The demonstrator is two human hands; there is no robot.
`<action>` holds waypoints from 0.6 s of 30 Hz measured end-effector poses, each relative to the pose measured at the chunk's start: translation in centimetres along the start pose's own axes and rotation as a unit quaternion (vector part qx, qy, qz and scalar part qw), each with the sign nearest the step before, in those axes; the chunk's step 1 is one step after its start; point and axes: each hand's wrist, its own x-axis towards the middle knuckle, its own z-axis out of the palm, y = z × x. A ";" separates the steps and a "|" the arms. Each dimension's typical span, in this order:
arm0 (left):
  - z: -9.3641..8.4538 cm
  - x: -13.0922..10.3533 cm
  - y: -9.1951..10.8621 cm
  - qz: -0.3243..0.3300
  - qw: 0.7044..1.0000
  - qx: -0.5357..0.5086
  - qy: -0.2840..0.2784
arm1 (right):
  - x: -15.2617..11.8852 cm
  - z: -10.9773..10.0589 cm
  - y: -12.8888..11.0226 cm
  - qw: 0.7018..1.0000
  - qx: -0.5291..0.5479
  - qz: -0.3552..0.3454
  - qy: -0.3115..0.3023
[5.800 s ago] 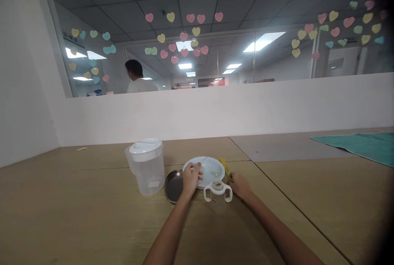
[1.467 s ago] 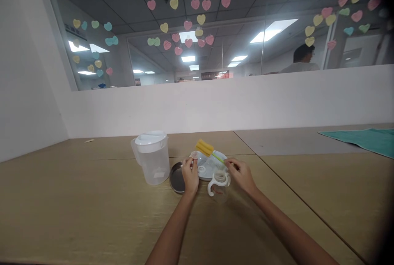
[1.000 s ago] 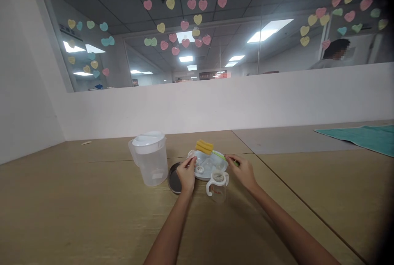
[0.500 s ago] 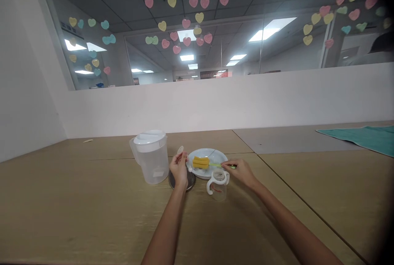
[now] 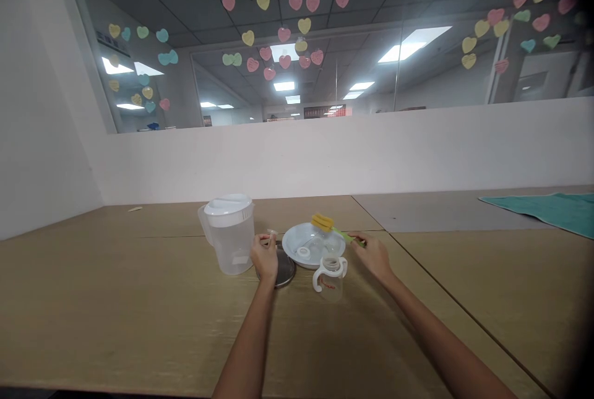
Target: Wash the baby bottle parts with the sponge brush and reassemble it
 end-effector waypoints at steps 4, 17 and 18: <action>0.4 0.2 -1.1 0.009 0.994 0.077 -0.083 | 0.0 0.1 0.2 1.000 -0.014 -0.001 0.000; -0.2 -0.1 -1.6 0.049 0.944 0.234 -0.227 | -0.1 0.4 0.5 0.999 -0.038 -0.022 0.013; -0.2 -0.1 -1.6 0.054 0.941 0.245 -0.229 | -0.1 0.4 0.5 0.999 -0.041 -0.024 0.017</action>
